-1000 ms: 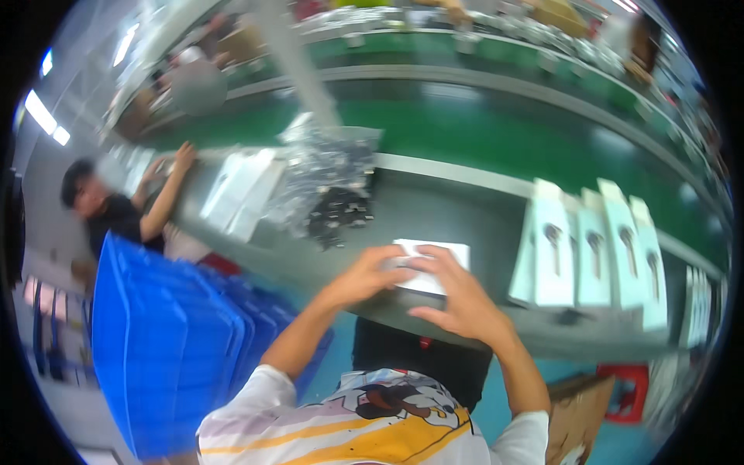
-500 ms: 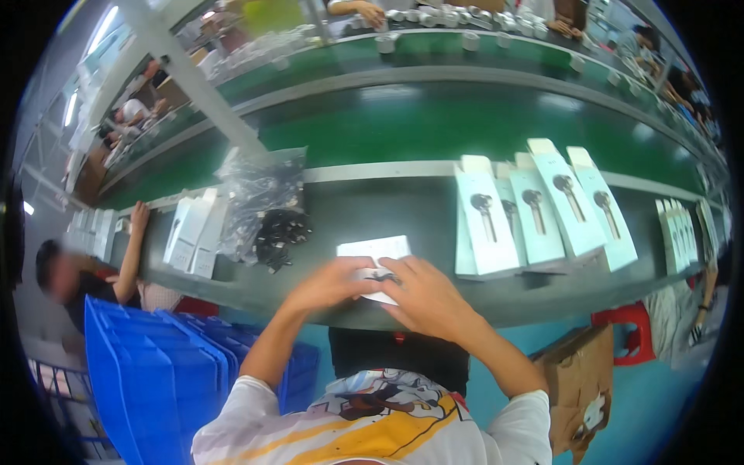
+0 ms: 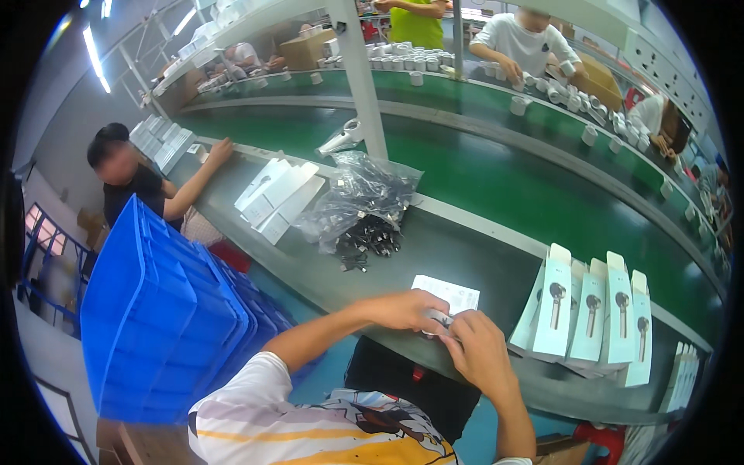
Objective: The recorder is packaging small electronic devices into boxes along with a USB cable and an instruction sheet on a production line.
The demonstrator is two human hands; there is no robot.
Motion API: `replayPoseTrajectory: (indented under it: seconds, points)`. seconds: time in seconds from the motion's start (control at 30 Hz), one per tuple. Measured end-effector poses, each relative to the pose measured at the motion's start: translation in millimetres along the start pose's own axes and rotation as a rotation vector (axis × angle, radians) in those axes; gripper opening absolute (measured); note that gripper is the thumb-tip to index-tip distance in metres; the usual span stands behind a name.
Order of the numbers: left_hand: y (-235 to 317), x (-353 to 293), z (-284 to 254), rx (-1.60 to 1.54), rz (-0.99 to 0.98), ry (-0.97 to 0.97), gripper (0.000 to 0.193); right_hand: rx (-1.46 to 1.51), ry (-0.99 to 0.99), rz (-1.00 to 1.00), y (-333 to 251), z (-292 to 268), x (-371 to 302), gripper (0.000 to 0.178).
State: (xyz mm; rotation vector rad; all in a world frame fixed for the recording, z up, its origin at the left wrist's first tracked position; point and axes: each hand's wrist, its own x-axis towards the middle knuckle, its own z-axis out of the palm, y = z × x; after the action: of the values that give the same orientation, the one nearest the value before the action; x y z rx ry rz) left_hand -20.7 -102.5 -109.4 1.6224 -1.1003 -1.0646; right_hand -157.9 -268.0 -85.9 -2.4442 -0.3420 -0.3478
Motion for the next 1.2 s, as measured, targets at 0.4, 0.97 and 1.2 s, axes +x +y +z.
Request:
replayPoseTrajectory:
  seconds: [0.4, 0.97, 1.2]
  points:
    - [-2.2, -9.3, -5.1, -0.019, 0.038, 0.058, 0.025, 0.231, 0.140, 0.082, -1.1, 11.0, 5.9, 0.015]
    - [122.9, -73.0, -107.6, 0.167, 1.191, 1.390, 0.060, -0.006, 0.426, 0.250, 30.2, -70.0, -54.1, 0.034]
    - [185.7, -89.9, -110.0, 0.282, 1.445, 1.435, 0.095, -0.272, 0.509, 0.333, 60.4, -104.2, -63.8, 0.035]
